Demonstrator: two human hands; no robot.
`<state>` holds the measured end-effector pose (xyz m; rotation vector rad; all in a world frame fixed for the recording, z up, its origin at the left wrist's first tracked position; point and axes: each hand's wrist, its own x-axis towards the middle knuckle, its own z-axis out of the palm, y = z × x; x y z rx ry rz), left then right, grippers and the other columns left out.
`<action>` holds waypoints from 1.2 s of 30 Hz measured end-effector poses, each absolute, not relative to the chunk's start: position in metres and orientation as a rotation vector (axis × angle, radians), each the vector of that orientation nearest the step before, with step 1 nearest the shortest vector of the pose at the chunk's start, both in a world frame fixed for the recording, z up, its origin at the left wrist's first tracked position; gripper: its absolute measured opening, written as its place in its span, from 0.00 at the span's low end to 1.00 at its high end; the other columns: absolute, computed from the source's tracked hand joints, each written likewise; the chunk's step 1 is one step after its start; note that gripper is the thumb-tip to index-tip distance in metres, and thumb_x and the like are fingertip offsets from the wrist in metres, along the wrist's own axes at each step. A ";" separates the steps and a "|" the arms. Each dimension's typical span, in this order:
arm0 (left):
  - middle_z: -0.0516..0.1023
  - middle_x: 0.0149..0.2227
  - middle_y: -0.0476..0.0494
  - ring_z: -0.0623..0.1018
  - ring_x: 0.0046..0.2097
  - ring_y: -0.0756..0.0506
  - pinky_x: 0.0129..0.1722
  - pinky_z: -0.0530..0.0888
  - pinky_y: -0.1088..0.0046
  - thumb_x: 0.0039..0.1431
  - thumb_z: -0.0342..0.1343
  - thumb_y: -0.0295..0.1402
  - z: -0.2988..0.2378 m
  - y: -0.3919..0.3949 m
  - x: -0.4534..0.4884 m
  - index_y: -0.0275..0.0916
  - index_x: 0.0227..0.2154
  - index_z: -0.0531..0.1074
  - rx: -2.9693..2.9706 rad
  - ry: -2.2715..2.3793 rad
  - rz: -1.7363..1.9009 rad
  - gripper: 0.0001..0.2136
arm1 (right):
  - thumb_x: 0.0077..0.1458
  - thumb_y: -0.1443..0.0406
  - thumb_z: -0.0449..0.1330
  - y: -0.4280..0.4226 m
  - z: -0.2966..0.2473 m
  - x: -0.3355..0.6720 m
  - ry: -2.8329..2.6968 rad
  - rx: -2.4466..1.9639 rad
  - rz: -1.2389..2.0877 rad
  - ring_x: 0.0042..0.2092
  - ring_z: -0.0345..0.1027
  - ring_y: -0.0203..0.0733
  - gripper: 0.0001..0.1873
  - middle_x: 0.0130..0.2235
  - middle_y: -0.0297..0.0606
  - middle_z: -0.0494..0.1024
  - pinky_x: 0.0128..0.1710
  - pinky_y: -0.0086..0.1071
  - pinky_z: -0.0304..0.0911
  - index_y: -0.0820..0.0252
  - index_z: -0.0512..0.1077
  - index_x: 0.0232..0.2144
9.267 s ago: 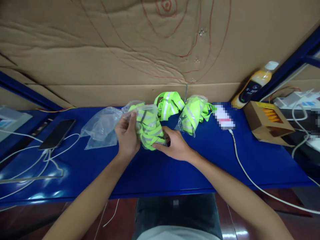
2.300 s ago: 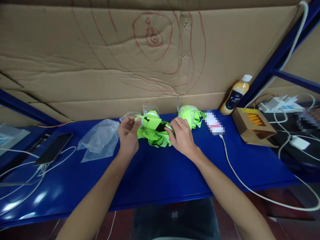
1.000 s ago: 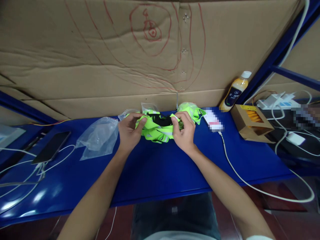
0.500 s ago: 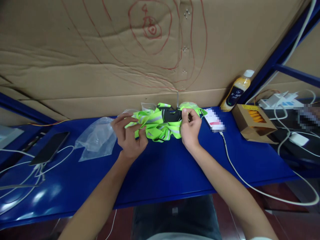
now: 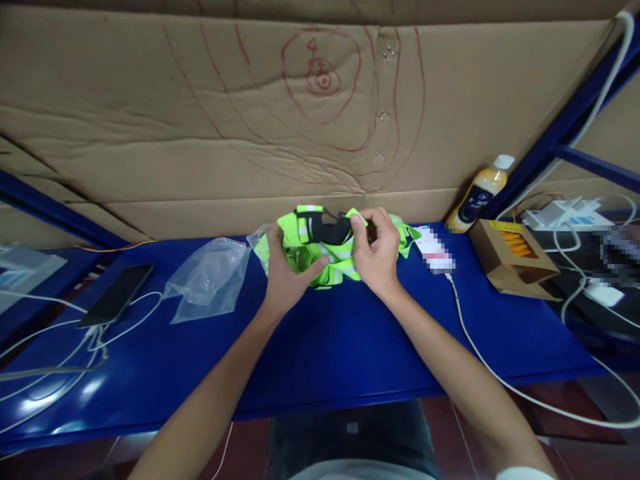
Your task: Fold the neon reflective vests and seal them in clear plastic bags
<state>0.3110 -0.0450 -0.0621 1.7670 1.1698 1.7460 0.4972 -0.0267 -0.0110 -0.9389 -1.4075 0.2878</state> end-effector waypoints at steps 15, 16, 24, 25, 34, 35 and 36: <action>0.78 0.39 0.45 0.79 0.40 0.44 0.44 0.76 0.65 0.54 0.63 0.33 -0.054 -0.052 0.309 0.41 0.45 0.71 1.672 1.233 2.001 0.15 | 0.66 0.46 0.61 -0.047 -0.017 0.479 -2.078 -0.755 0.144 0.38 0.71 0.47 0.20 0.36 0.40 0.77 0.38 0.38 0.64 0.55 0.70 0.37; 0.79 0.41 0.44 0.79 0.41 0.43 0.45 0.76 0.66 0.55 0.62 0.33 -0.054 -0.049 0.305 0.40 0.46 0.72 1.669 1.259 2.009 0.15 | 0.65 0.46 0.63 -0.046 -0.015 0.479 -2.026 -0.756 0.171 0.36 0.69 0.45 0.21 0.32 0.37 0.74 0.37 0.38 0.63 0.55 0.69 0.32; 0.72 0.41 0.42 0.74 0.42 0.42 0.44 0.73 0.64 0.58 0.62 0.30 -0.048 -0.038 0.271 0.38 0.56 0.72 2.047 1.670 2.028 0.22 | 0.60 0.52 0.70 0.006 0.046 0.539 -1.210 -0.619 0.386 0.35 0.68 0.41 0.15 0.35 0.38 0.78 0.38 0.37 0.65 0.57 0.78 0.34; 0.72 0.43 0.41 0.74 0.43 0.41 0.45 0.73 0.62 0.57 0.63 0.32 -0.047 -0.039 0.271 0.38 0.57 0.71 2.145 1.624 1.979 0.24 | 0.62 0.53 0.69 0.015 0.051 0.543 -1.123 -0.577 0.399 0.38 0.71 0.42 0.14 0.39 0.41 0.80 0.42 0.38 0.68 0.57 0.78 0.36; 0.74 0.60 0.35 0.75 0.60 0.37 0.58 0.73 0.56 0.73 0.53 0.50 -0.038 -0.054 0.287 0.43 0.61 0.68 2.011 1.272 1.963 0.22 | 0.64 0.40 0.60 0.033 0.076 0.513 -1.478 -0.603 0.245 0.40 0.68 0.44 0.25 0.34 0.36 0.72 0.46 0.40 0.68 0.54 0.72 0.34; 0.77 0.54 0.36 0.78 0.55 0.39 0.56 0.74 0.57 0.73 0.54 0.48 -0.038 -0.057 0.292 0.42 0.57 0.71 1.961 1.284 1.963 0.19 | 0.63 0.40 0.62 0.028 0.078 0.506 -1.597 -0.612 0.243 0.39 0.67 0.43 0.26 0.31 0.34 0.70 0.45 0.40 0.68 0.54 0.71 0.30; 0.79 0.50 0.38 0.79 0.51 0.40 0.54 0.75 0.59 0.72 0.56 0.47 -0.039 -0.059 0.297 0.42 0.54 0.72 1.946 1.273 1.907 0.17 | 0.62 0.40 0.64 0.022 0.081 0.500 -1.724 -0.629 0.265 0.38 0.67 0.43 0.27 0.30 0.34 0.68 0.44 0.40 0.68 0.55 0.70 0.27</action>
